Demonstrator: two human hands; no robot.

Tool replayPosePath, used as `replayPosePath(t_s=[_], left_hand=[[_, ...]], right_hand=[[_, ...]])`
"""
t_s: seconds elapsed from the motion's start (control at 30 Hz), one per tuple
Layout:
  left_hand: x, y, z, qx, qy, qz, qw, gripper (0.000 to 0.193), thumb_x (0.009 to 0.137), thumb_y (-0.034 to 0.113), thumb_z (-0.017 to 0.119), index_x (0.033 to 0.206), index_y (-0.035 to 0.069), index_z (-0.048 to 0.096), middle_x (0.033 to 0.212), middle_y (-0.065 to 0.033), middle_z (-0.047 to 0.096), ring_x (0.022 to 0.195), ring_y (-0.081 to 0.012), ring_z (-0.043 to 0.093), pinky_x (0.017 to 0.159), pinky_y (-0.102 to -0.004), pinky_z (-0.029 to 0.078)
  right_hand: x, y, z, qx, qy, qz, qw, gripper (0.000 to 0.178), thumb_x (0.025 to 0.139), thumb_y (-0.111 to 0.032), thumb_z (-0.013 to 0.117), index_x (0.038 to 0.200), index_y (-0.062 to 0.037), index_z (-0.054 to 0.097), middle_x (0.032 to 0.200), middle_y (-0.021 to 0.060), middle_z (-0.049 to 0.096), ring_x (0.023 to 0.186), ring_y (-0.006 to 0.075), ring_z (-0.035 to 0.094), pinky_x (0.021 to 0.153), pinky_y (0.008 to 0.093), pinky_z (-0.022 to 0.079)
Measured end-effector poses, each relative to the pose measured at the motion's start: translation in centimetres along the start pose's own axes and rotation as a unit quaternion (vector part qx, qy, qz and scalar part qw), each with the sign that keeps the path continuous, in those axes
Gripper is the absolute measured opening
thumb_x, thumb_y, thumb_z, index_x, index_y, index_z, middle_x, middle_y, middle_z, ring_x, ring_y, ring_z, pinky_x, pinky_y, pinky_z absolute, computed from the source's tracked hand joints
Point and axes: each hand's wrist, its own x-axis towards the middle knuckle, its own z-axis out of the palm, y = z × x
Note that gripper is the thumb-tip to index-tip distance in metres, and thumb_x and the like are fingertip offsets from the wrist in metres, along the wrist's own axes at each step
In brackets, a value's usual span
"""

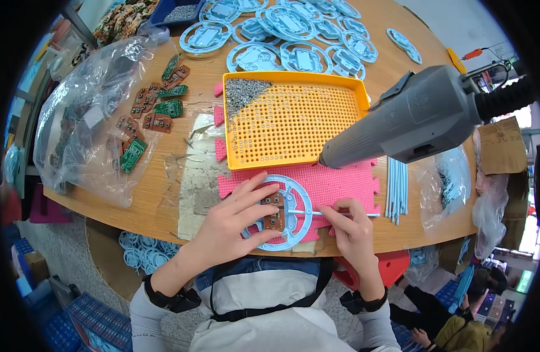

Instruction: The person assembles small electronic devices by securing circuit boards into light blue plastic casings. Using a screwdriver, they fasten screws into the casing while holding the components steady on a pink mat. The person repeatedly picks up new casings and circuit boards from the table to continue the assembly process.

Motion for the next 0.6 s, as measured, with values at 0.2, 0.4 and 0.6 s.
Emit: replayPosePath(t_s=[0.2, 0.4, 0.6], left_hand=[[0.1, 1.1, 0.3, 0.039, 0.011, -0.029, 0.999, 0.036, 0.071, 0.02, 0.08, 0.101, 0.004, 0.066, 0.126, -0.0127, 0.059, 0.127, -0.033, 0.049, 0.098, -0.0417, 0.046], [0.1, 1.6, 1.0, 0.066, 0.038, -0.042, 0.996, 0.043, 0.065, 0.019, 0.083, 0.103, 0.004, 0.068, 0.124, -0.0103, 0.061, 0.123, -0.0328, 0.052, 0.096, -0.0418, 0.047], [0.0, 1.4, 1.4, 0.074, 0.06, -0.036, 0.995, 0.042, 0.065, 0.022, 0.083, 0.101, 0.005, 0.069, 0.121, -0.0089, 0.062, 0.118, -0.0326, 0.054, 0.093, -0.0408, 0.048]], right_hand=[[1.1, 0.7, -0.1, -0.114, 0.024, -0.094, 0.989, 0.048, 0.064, 0.006, 0.062, 0.107, -0.0133, 0.072, 0.089, 0.0051, 0.056, 0.083, 0.0222, 0.054, 0.076, 0.0357, 0.04], [1.8, 1.6, -0.1, -0.11, 0.047, -0.124, 0.985, 0.044, 0.064, 0.005, 0.062, 0.101, -0.014, 0.074, 0.085, 0.0038, 0.056, 0.081, 0.021, 0.054, 0.075, 0.0348, 0.039], [2.9, 1.7, -0.4, -0.115, 0.032, -0.152, 0.981, 0.042, 0.062, 0.003, 0.063, 0.098, -0.0156, 0.076, 0.084, 0.0022, 0.056, 0.079, 0.0201, 0.054, 0.074, 0.0347, 0.039]])
